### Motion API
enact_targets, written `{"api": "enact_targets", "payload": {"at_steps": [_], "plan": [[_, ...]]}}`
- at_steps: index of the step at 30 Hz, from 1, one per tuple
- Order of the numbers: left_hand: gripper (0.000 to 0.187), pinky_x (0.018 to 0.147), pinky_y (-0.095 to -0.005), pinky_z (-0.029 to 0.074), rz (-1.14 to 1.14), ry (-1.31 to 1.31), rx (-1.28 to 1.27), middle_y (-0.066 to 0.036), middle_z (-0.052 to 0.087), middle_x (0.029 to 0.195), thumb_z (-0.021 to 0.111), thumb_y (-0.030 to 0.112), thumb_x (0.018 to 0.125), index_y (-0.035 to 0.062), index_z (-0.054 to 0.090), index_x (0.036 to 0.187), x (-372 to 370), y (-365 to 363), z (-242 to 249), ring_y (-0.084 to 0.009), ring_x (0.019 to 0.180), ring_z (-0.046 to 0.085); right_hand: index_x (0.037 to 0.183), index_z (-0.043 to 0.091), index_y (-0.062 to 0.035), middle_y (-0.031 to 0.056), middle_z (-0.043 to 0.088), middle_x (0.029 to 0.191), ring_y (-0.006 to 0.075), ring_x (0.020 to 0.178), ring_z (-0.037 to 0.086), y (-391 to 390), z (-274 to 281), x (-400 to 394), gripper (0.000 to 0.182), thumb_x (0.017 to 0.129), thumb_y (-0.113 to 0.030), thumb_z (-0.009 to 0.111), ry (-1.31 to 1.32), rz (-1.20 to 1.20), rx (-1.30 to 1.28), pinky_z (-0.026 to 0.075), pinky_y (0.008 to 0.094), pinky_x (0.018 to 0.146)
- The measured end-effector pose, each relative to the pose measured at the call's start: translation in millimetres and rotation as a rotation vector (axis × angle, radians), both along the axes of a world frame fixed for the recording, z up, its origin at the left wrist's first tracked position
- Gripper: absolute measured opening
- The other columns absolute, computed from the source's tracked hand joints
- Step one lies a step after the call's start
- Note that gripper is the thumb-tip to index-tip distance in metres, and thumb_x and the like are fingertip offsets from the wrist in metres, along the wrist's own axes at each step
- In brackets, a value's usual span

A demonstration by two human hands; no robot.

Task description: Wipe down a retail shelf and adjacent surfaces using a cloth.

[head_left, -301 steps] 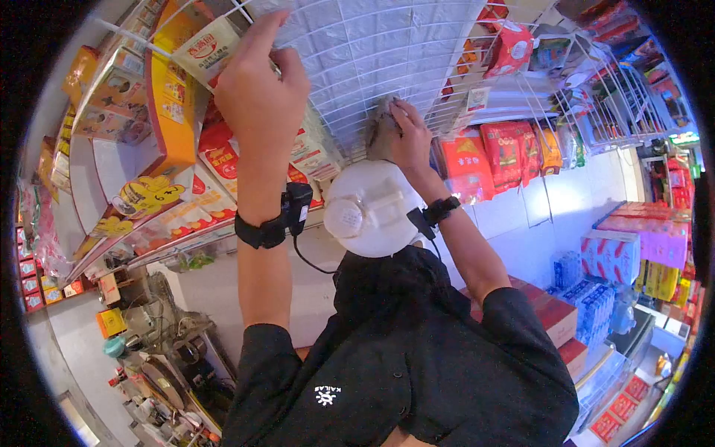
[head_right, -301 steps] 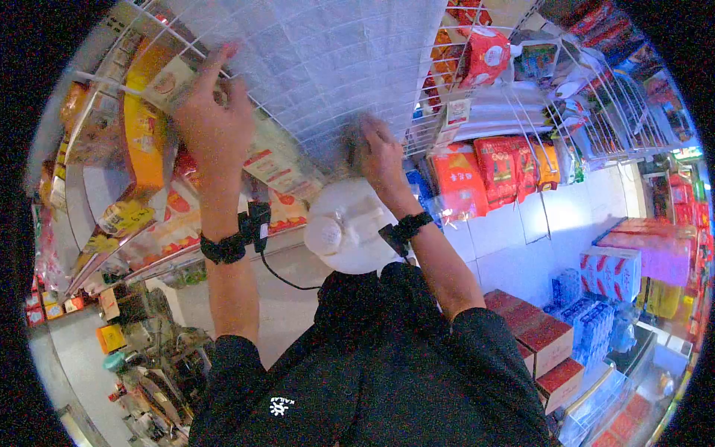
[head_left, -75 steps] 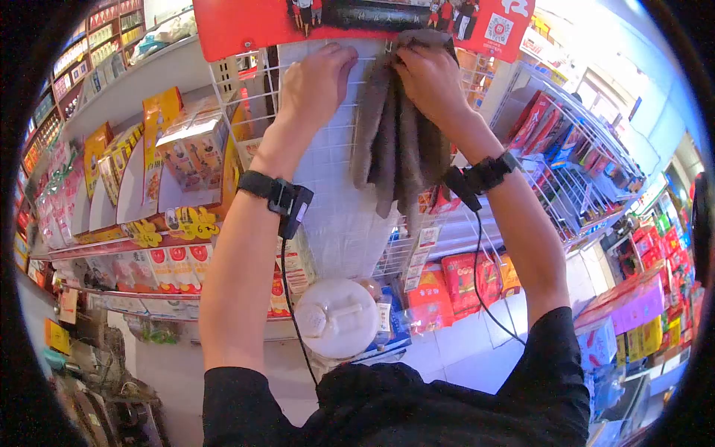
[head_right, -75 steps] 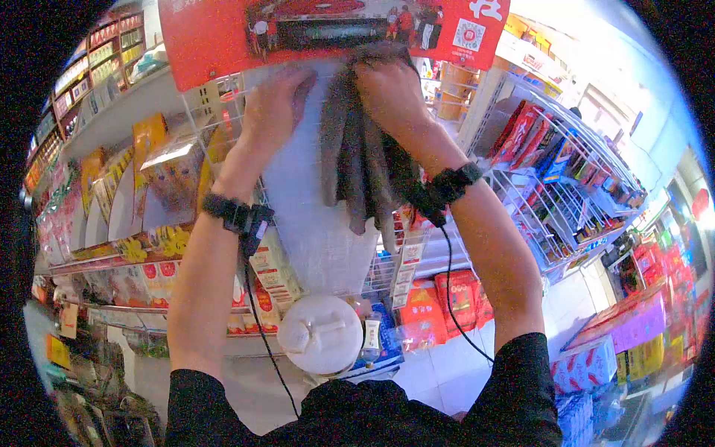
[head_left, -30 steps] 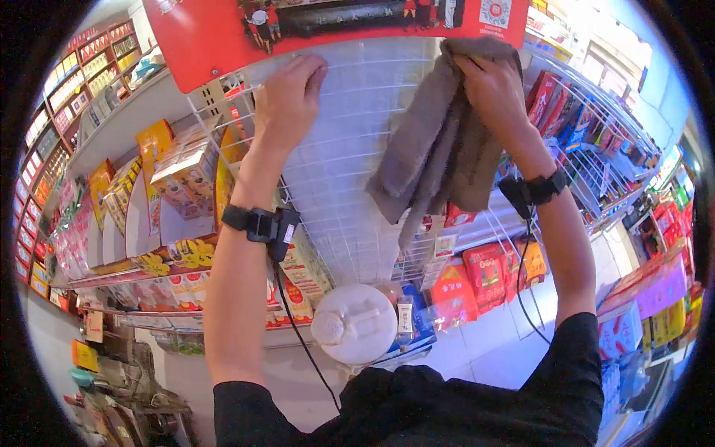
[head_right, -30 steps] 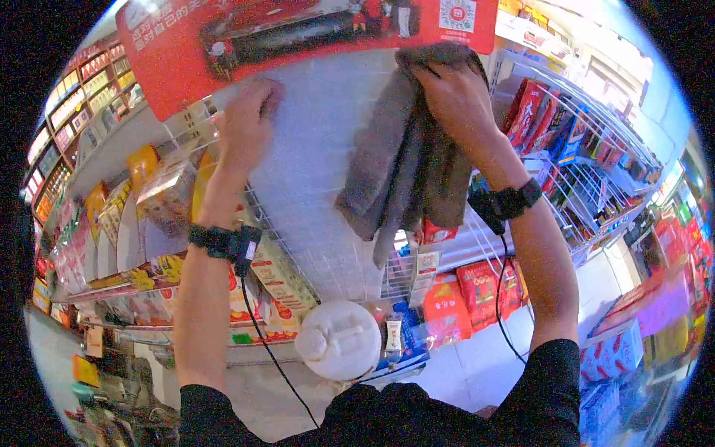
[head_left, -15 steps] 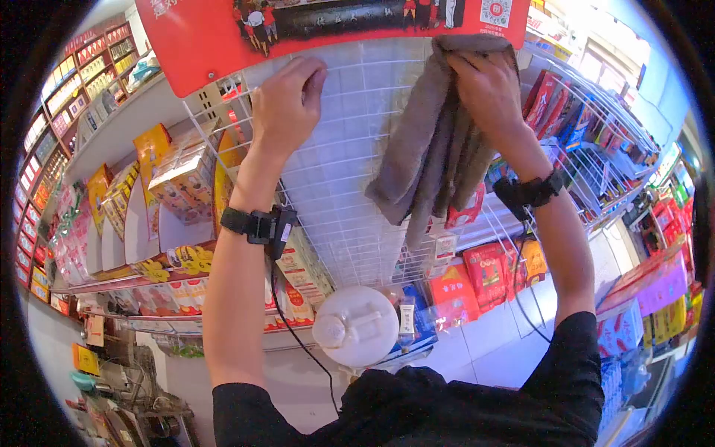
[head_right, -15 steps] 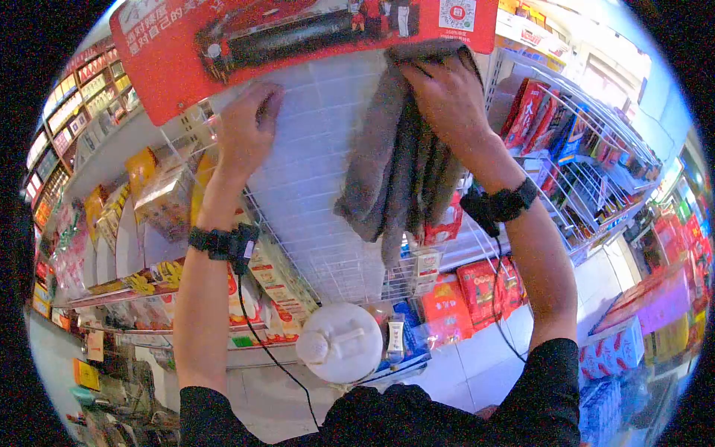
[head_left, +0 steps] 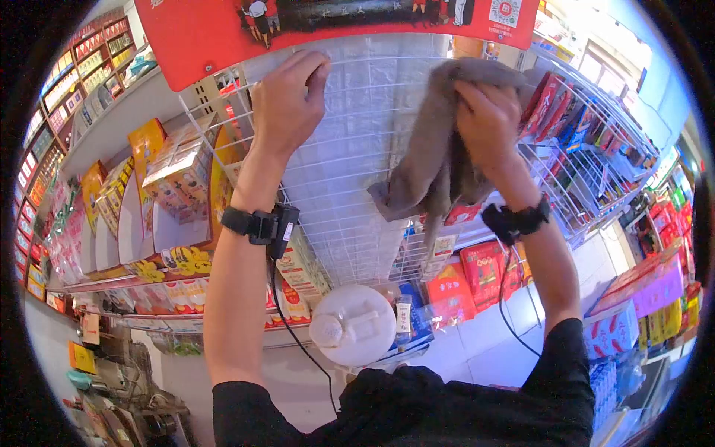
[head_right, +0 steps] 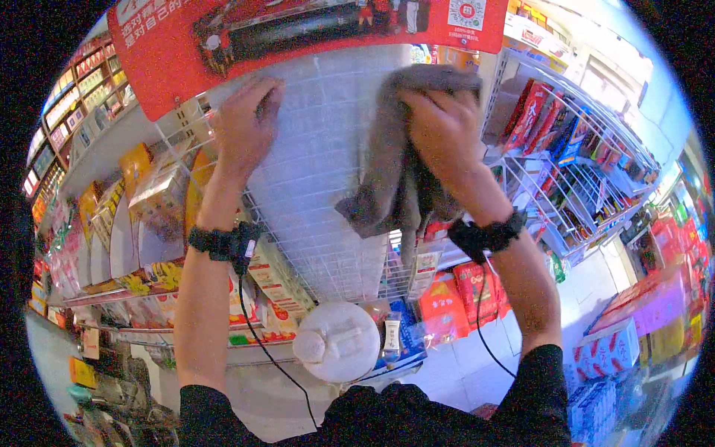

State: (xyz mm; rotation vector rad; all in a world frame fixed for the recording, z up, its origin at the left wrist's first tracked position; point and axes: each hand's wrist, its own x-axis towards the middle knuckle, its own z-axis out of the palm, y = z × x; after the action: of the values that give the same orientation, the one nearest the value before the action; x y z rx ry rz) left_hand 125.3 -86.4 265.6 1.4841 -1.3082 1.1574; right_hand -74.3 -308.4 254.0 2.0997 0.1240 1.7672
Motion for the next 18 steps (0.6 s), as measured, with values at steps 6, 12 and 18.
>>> {"api": "enact_targets", "payload": {"at_steps": [6,12,18], "plan": [[0.010,0.067,-0.0407,0.053,0.036,0.028,0.044,-0.010,0.069,0.095,0.063,0.014,0.094,0.0082,0.068,0.100,-3.7,3.5,2.7,-0.0359,0.081,0.067,0.103,0.074,-0.0080,0.0115,0.073,0.096,0.0347,0.093,0.064,50.1,-2.1,66.3,0.028,0.076,-0.004,0.068,0.091,0.071,0.042,0.052,0.0467,0.085],[0.012,0.068,-0.0400,0.053,-0.001,0.029,0.012,-0.010,0.069,0.094,0.065,0.015,0.093,0.0083,0.068,0.102,-1.0,2.3,0.4,-0.0342,0.081,0.068,0.103,0.076,-0.0098,0.0153,0.072,0.091,0.0356,0.091,0.067,48.1,3.2,53.9,0.028,0.080,-0.011,0.061,0.289,0.119,0.124,0.051,0.0472,0.088],[0.021,0.068,-0.0396,0.055,0.028,0.002,0.006,-0.008,0.069,0.104,0.070,0.016,0.091,0.0122,0.070,0.111,-8.5,3.5,-6.1,-0.0316,0.080,0.070,0.098,0.078,-0.0112,0.0143,0.072,0.083,0.0356,0.086,0.068,49.1,7.5,59.3,0.024,0.080,-0.012,0.062,0.259,0.117,0.112,0.052,0.0478,0.087]]}}
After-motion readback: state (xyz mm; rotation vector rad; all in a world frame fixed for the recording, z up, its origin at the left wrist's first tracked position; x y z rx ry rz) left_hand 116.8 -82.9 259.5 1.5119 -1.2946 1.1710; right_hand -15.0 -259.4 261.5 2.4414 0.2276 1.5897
